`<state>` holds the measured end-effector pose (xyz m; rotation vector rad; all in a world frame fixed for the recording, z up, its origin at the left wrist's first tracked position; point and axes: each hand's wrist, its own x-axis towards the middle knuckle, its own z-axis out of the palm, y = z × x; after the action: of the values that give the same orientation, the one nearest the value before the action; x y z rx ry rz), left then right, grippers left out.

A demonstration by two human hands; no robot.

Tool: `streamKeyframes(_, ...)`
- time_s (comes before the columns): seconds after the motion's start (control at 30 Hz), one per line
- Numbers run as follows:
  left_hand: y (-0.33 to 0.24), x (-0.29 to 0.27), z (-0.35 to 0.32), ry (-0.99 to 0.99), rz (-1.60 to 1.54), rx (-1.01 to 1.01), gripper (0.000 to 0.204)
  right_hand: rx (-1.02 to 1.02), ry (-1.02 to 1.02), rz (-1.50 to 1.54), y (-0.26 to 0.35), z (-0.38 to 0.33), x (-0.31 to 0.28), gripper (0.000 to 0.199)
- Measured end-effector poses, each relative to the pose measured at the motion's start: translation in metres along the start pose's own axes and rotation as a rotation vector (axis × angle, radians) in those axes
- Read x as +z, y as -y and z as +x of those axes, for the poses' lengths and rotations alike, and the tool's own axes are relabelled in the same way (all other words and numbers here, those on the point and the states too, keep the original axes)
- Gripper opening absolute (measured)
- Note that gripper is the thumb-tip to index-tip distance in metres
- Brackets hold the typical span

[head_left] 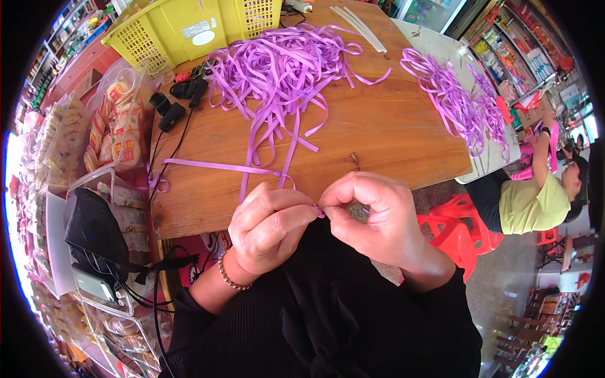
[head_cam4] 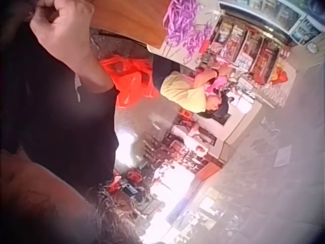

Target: The person picks up a purple ribbon from a pile on a wooden table and ties a knot at one end by hand, repeating this process several times.

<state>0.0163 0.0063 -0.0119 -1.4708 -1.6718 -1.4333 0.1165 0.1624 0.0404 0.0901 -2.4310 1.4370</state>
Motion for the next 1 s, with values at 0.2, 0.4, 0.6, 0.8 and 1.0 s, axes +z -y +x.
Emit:
streamKeyframes(0.2,-0.004,0.002,0.001,-0.035,-0.187,-0.236,0.021,0.038,-0.146,0.151,-0.007,0.0,0.01,0.007)
streamKeyframes(0.4,-0.008,0.0,-0.001,0.041,-0.401,-0.58,0.012,-0.03,-0.153,0.076,-0.011,0.002,0.01,0.008)
streamKeyframes(0.6,-0.005,-0.004,-0.002,0.081,-0.511,-0.627,0.011,-0.067,-0.162,0.015,-0.008,0.001,0.01,0.01)
streamKeyframes(0.8,-0.008,-0.004,-0.002,0.086,-0.604,-0.909,0.004,-0.222,-0.154,-0.238,-0.013,0.003,0.008,0.013)
streamKeyframes(1.0,-0.006,-0.005,0.0,0.088,-0.878,-1.153,0.006,-0.28,-0.146,-0.299,-0.012,0.003,0.008,0.018)
